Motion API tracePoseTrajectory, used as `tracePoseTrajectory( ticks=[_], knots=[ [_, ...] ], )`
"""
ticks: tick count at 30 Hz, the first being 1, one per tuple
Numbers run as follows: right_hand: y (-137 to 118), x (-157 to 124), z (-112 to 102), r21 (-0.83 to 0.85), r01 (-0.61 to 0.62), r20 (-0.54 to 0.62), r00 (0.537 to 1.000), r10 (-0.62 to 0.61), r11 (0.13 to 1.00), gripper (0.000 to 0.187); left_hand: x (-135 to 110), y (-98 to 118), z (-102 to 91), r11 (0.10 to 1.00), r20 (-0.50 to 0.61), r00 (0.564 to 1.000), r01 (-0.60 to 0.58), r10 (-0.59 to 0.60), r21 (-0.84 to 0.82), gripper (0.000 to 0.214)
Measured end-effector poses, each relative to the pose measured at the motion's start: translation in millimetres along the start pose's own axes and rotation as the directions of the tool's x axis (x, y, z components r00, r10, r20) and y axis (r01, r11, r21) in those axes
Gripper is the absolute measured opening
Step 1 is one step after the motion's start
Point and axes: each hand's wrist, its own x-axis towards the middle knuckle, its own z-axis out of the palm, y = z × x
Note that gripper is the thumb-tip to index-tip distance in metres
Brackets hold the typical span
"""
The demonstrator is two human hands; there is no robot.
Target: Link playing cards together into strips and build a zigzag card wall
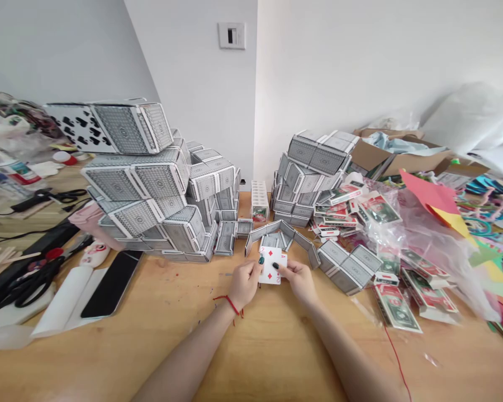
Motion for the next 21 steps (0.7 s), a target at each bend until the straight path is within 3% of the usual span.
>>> tracePoseTrajectory(
  ticks=[3, 9, 16, 21],
  knots=[
    [-1.2, 2.8, -4.4, -0.013, 0.024, -0.043, 0.999, -0.024, 1.0, 0.035, -0.7, 2.1, -1.4, 0.999, 0.076, 0.996, -0.046, 0.045, 0.012, 0.038],
    [-2.1, 2.8, -6.0, -0.057, 0.04, -0.062, 0.997, -0.043, 0.998, 0.035, -1.1, 3.9, -0.8, 0.998, 0.112, 0.992, -0.057, 0.056, 0.0, 0.037],
    [-2.8, 3.4, -7.9, -0.078, 0.046, -0.035, 0.998, -0.049, 0.996, 0.032, -2.5, 1.9, -3.4, 0.972, 0.209, 0.978, 0.073, -0.025, -0.224, 0.04],
    [-1.9, 4.0, -7.2, -0.075, 0.016, 0.004, 1.0, -0.015, 0.997, 0.036, -0.5, 1.4, -2.8, 0.956, 0.222, 0.972, 0.14, -0.082, -0.258, 0.039]
  ],
)
